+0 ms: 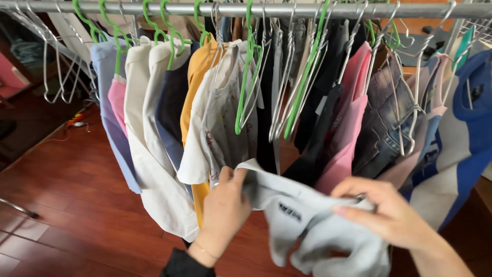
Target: Unboxing garments from small boxes, placing them into larger plastic bags, and hanging them on a clothing rack.
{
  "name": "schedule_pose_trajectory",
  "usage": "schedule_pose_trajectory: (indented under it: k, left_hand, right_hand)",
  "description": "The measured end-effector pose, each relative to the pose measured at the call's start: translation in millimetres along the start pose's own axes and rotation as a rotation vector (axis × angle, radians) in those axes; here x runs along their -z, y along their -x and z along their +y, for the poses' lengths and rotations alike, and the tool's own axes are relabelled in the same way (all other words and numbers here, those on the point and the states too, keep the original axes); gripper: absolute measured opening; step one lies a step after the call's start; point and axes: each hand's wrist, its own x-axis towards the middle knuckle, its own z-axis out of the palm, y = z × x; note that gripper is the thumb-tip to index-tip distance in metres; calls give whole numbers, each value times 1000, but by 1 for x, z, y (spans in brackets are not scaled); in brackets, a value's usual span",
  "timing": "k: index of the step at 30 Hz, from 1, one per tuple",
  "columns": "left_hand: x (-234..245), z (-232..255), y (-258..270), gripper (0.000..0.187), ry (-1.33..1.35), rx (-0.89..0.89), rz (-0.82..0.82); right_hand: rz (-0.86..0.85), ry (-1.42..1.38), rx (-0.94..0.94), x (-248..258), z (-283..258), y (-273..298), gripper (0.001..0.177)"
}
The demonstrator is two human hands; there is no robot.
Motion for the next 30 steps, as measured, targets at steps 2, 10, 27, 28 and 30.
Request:
schedule_pose_trajectory:
  k: [2, 10, 27, 28, 30]
  left_hand:
    - [9, -16, -7, 44, 6, -91, 143]
    - [56, 29, -6, 36, -190, -129, 251]
    - [43, 15, -15, 25, -348, -70, 131]
    - [43, 17, -15, 28, -331, -69, 114]
    - [40, 18, -16, 32, -312, -73, 93]
  right_hand:
    - [-176, -106, 84, -22, -19, -16, 12]
    - [741, -357, -8, -95, -33, -144, 61]
    - [793, -210, -376, -35, 159, -228, 31]
    - [779, -201, -373, -29, 160, -227, 37]
    - [768, -189, -374, -18, 159, -222, 45]
